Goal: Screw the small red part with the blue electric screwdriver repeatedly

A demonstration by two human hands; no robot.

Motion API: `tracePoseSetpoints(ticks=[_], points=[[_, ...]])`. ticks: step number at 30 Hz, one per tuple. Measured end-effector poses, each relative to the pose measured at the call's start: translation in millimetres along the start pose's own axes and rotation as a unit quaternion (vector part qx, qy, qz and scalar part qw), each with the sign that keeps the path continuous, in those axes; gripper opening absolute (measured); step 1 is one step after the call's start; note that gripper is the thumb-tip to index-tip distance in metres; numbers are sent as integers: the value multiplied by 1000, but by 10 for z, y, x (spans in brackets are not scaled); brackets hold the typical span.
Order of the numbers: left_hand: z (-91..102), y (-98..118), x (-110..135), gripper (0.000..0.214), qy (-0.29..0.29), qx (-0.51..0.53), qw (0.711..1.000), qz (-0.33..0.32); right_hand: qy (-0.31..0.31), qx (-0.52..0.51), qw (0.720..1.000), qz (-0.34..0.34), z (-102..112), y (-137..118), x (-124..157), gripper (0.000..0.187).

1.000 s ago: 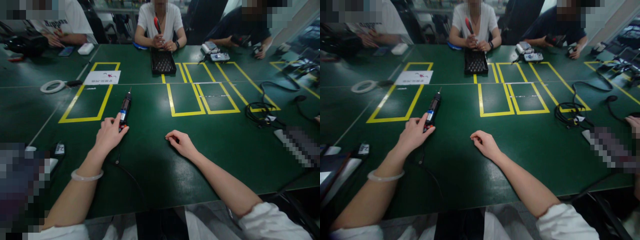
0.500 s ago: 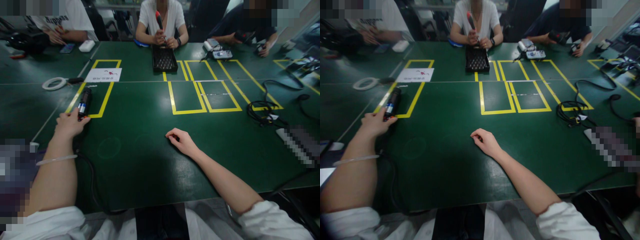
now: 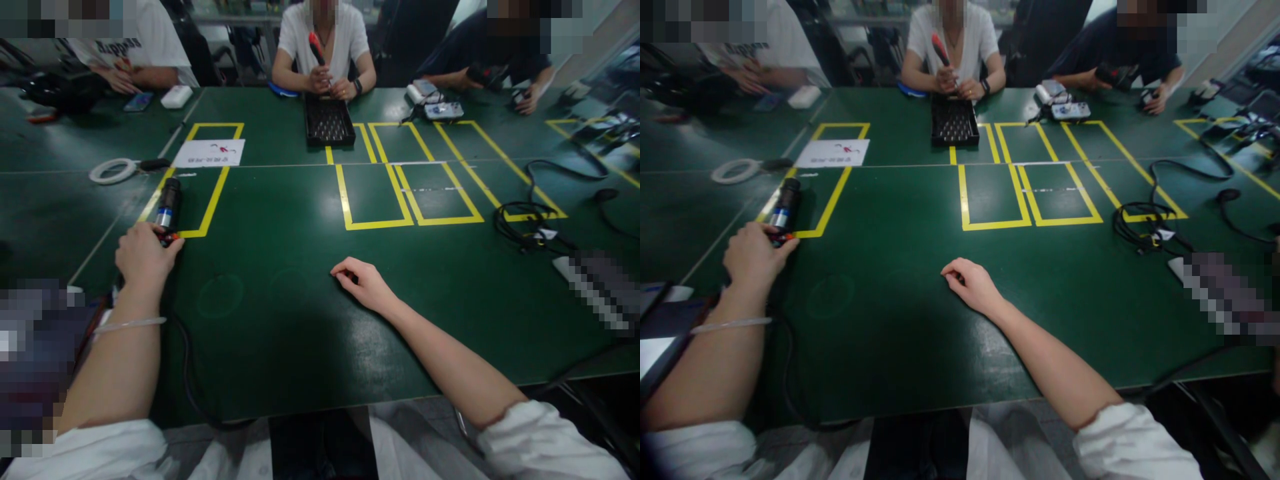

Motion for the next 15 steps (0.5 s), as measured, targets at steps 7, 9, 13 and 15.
tracePoseSetpoints(ticks=[7, 9, 13, 15], points=[[-6, 28, 23, 52, -10, -14, 1000, -14, -2, 8, 1000, -3, -9, 12, -2, 14], [-6, 42, 27, 53, -11, -16, 1000, -22, -2, 8, 1000, -4, -9, 17, -4, 14], [4, 43, 19, 52, -10, -15, 1000, -10, -4, 5, 1000, -1, -14, 15, -6, 14], [25, 40, 7, 50, -13, -8, 1000, 13, -5, 5, 1000, 0, -18, 13, -5, 14]])
Point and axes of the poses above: each hand's wrist, its own x-axis away from the middle knuckle, its own z-axis out of the back of the hand, y = z × x, the point moved 6 cm from there along -x, towards the middle knuckle, and after that the axes turned 12 degrees about -z, right-handed, at the moved point
